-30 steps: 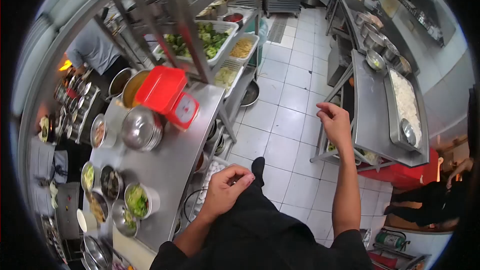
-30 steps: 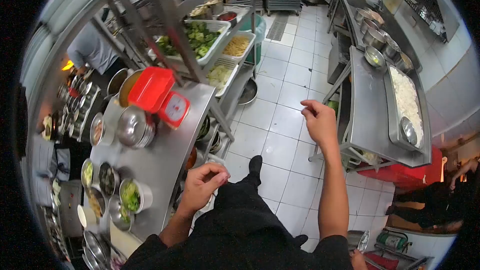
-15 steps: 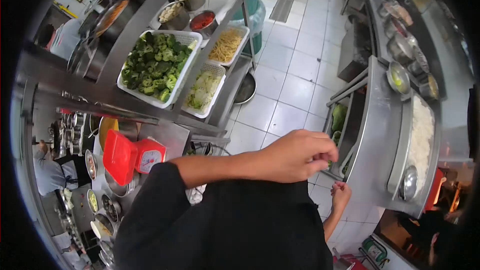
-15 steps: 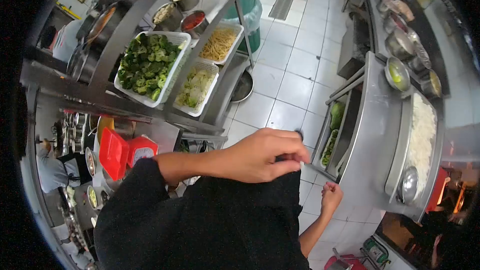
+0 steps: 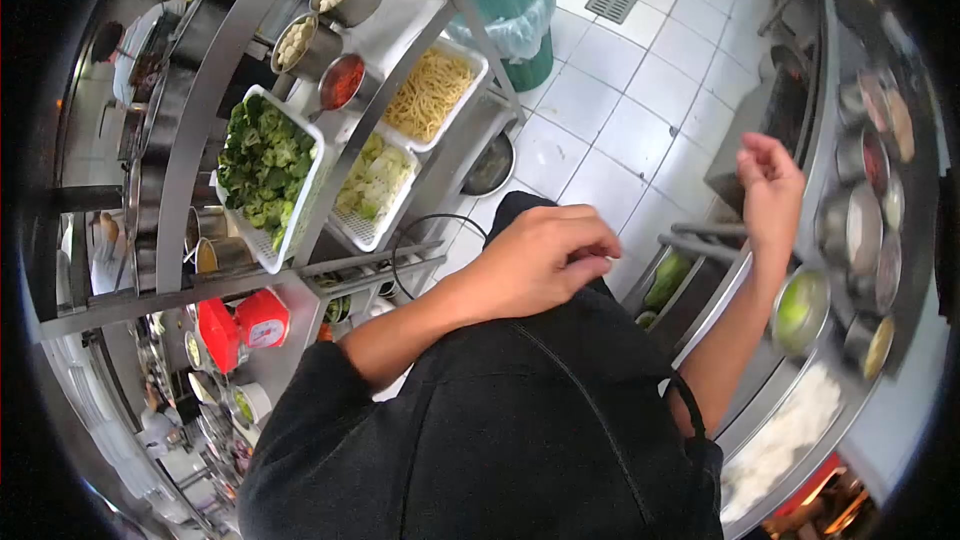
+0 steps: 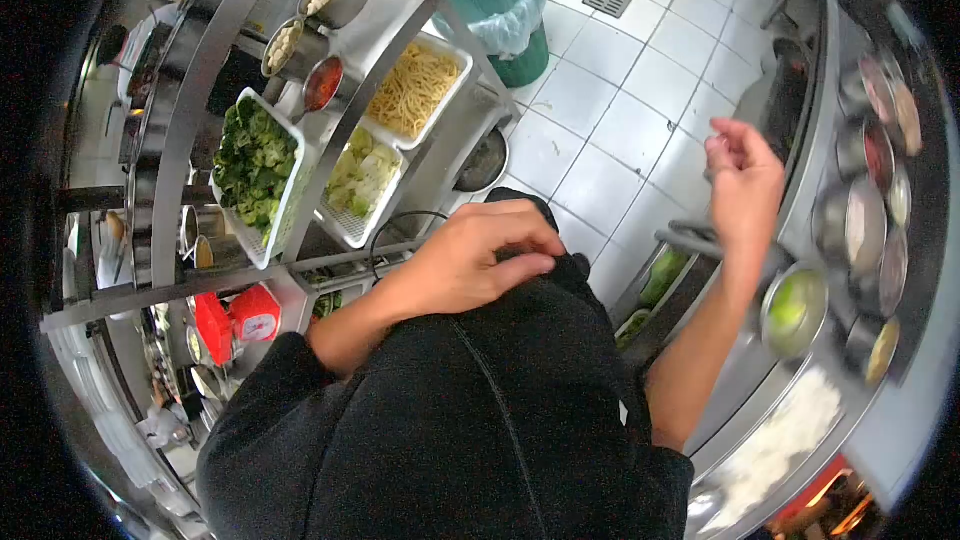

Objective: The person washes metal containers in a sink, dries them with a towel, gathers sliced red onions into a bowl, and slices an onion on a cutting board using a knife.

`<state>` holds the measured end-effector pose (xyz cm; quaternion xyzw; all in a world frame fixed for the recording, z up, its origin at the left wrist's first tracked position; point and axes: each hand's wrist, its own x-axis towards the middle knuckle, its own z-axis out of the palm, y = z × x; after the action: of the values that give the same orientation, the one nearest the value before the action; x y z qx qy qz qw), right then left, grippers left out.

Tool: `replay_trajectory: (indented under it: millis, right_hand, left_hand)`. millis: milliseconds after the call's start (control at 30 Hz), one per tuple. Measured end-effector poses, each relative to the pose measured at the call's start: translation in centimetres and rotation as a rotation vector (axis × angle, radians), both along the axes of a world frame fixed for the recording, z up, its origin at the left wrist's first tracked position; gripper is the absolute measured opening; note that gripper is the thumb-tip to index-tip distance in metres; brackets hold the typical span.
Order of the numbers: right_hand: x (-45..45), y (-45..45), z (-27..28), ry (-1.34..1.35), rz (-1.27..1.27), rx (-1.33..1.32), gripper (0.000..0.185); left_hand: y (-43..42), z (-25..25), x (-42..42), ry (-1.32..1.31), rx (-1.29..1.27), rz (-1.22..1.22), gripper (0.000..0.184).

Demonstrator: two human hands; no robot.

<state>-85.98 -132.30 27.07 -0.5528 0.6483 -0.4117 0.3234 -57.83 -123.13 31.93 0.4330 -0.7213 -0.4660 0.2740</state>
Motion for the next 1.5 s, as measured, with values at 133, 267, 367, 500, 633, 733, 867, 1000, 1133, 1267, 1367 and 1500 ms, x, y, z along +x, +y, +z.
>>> replay_trajectory:
  millis: [133,267,367,500,633,733,867,1000,1133,1267,1367,1500]
  right_hand:
    - [-0.1,-12.6,1.4,-0.094,0.055,-0.059,0.023]
    - [-2.5,-22.6,-0.5,0.045,-0.018,-0.056,0.021]
    - [-6.0,-26.2,-0.7,0.055,-0.117,0.020,0.021]
    - [-12.3,-28.2,-1.4,0.040,-0.371,0.056,0.025]
    - [-17.1,-30.1,-5.2,0.069,-0.462,0.072,0.022]
    - [-20.3,-33.7,-8.9,-0.006,-0.551,0.121,0.020]
    - [-25.8,-44.5,-10.5,0.033,-0.578,0.097,0.022]
    - [-30.0,-58.5,-6.9,0.188,-0.402,0.031,0.025]
    - [-32.2,-72.6,-2.0,0.176,-0.189,-0.020,0.027]
    - [-33.9,-85.5,0.3,0.070,-0.055,0.015,0.031]
    - [-35.5,-93.2,0.1,0.143,-0.030,0.015,0.031]
    - [-39.4,-98.8,-3.4,0.189,-0.210,0.049,0.029]
  left_hand:
    - [-7.6,-2.3,-0.1,0.006,0.148,0.213,0.010]
    - [-19.4,-2.9,-0.6,-0.017,0.093,0.232,0.011]
    - [-29.1,-1.3,-2.8,0.025,0.034,0.244,0.011]
    - [-40.7,4.2,-7.8,0.098,-0.039,0.079,0.008]
    - [-50.8,6.6,-13.6,0.186,-0.162,-0.190,0.008]
    - [-58.3,6.5,-18.6,0.173,-0.201,-0.273,0.008]
    - [-68.0,4.6,-24.6,0.103,-0.226,-0.240,0.009]
    - [-76.8,3.5,-27.1,0.048,-0.117,-0.052,0.009]
    - [-84.3,1.1,-27.9,0.132,-0.094,0.166,0.010]
    - [-91.5,0.4,-29.5,0.143,0.099,0.339,0.007]
    - [-99.6,-2.8,-29.6,0.190,0.080,0.316,0.007]
    - [-111.9,-2.8,-32.5,0.184,0.084,0.262,0.005]
